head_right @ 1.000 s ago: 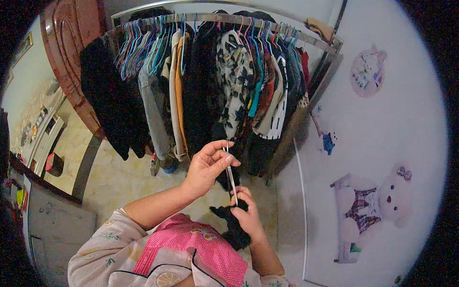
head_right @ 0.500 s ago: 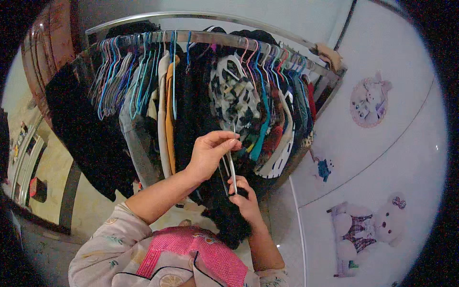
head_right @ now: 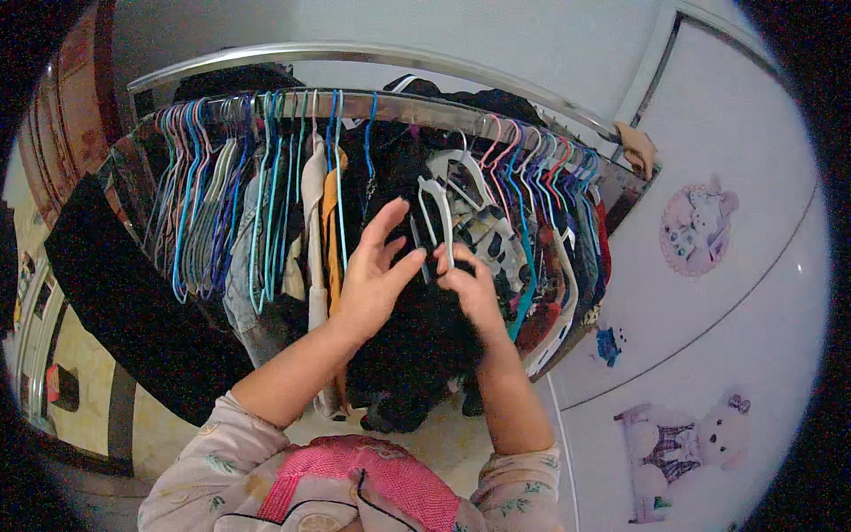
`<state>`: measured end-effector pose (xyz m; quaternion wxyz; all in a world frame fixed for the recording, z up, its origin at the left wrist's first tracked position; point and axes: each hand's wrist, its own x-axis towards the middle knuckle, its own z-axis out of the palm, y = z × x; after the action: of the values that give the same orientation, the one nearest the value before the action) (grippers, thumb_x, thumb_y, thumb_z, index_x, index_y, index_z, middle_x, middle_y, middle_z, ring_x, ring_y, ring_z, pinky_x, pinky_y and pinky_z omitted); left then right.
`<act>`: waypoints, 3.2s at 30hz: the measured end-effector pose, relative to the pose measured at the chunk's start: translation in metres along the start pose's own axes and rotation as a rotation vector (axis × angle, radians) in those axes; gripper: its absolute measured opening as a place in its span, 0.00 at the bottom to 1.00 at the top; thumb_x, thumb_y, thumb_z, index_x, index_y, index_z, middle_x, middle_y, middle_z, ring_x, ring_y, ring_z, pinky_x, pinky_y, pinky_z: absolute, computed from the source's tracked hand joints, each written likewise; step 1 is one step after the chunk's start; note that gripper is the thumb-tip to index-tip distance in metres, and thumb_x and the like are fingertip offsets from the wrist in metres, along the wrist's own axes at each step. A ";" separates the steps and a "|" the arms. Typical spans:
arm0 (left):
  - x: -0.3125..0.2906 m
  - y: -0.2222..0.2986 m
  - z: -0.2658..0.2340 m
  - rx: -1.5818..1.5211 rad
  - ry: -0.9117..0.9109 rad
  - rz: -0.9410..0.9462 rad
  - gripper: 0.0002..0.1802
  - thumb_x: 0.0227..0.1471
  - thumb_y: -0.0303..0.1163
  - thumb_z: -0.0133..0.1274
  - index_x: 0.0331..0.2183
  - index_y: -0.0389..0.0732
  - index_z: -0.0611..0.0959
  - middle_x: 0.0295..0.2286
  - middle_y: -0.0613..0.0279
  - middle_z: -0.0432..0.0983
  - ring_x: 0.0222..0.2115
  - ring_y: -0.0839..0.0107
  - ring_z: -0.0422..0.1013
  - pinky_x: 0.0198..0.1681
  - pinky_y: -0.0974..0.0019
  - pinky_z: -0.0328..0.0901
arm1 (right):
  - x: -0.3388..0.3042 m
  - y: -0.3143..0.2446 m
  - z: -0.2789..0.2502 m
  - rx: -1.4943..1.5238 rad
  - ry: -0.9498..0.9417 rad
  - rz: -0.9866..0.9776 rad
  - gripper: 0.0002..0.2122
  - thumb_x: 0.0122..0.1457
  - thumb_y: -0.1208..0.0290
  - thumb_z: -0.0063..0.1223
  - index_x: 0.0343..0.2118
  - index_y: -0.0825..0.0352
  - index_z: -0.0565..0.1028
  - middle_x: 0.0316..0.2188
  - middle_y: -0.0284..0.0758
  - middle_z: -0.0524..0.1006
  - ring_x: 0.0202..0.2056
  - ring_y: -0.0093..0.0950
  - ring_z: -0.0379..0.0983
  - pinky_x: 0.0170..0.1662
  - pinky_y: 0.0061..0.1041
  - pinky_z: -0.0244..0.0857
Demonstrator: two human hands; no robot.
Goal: The person repeatedly takes garments from a clothing rack, removes them from hangers, and then re-hangs them. The person handles several different tops and dresses, placing them back on the rack after briefly holding them.
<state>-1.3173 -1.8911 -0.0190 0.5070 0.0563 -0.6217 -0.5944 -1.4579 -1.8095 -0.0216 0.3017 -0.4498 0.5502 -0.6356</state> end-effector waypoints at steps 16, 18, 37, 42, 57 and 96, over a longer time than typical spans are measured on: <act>-0.038 -0.021 -0.007 0.501 -0.200 0.065 0.35 0.46 0.29 0.55 0.55 0.44 0.61 0.56 0.55 0.52 0.58 0.58 0.46 0.59 0.60 0.44 | 0.152 0.031 -0.059 -0.232 -0.149 0.050 0.14 0.47 0.61 0.52 0.31 0.68 0.75 0.28 0.34 0.75 0.31 0.26 0.70 0.37 0.24 0.62; -0.038 -0.021 -0.005 0.547 -0.216 0.056 0.35 0.46 0.29 0.55 0.55 0.45 0.62 0.56 0.55 0.50 0.59 0.57 0.44 0.60 0.59 0.43 | 0.157 0.031 -0.082 -0.374 -0.113 0.097 0.15 0.46 0.61 0.53 0.32 0.68 0.75 0.30 0.35 0.75 0.34 0.26 0.70 0.39 0.23 0.61; -0.051 -0.042 -0.027 0.280 0.065 -0.021 0.31 0.46 0.23 0.52 0.53 0.44 0.63 0.57 0.60 0.49 0.58 0.66 0.48 0.57 0.61 0.47 | 0.088 0.052 0.050 -0.083 -0.237 0.177 0.29 0.46 0.74 0.48 0.54 0.75 0.59 0.46 0.44 0.68 0.41 0.31 0.68 0.44 0.25 0.62; -0.050 -0.035 -0.036 0.292 0.097 0.014 0.31 0.46 0.24 0.52 0.53 0.43 0.63 0.57 0.59 0.49 0.58 0.66 0.49 0.57 0.62 0.47 | 0.099 0.053 0.057 -0.307 -0.017 0.074 0.30 0.45 0.80 0.45 0.55 0.77 0.56 0.53 0.48 0.63 0.52 0.34 0.62 0.52 0.25 0.56; -0.055 -0.045 -0.036 0.265 -0.049 0.110 0.26 0.45 0.18 0.50 0.49 0.38 0.68 0.55 0.52 0.52 0.58 0.62 0.48 0.59 0.61 0.44 | 0.059 -0.009 0.049 -0.172 -0.101 -0.047 0.20 0.42 0.83 0.41 0.43 0.78 0.64 0.40 0.37 0.69 0.44 0.25 0.64 0.48 0.20 0.58; -0.535 0.229 0.181 -0.887 -1.526 -0.618 0.07 0.55 0.22 0.43 0.38 0.37 0.71 0.33 0.57 0.73 0.32 0.72 0.71 0.38 0.67 0.67 | -0.791 -0.080 0.239 -0.620 1.181 0.097 0.10 0.38 0.79 0.46 0.27 0.69 0.64 0.28 0.38 0.66 0.32 0.32 0.64 0.37 0.25 0.58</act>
<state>-1.0649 -1.3417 -0.0979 -0.2436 -0.3850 -0.4604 -0.7619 -0.9062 -1.1999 -0.1355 -0.1652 -0.0669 0.7997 -0.5734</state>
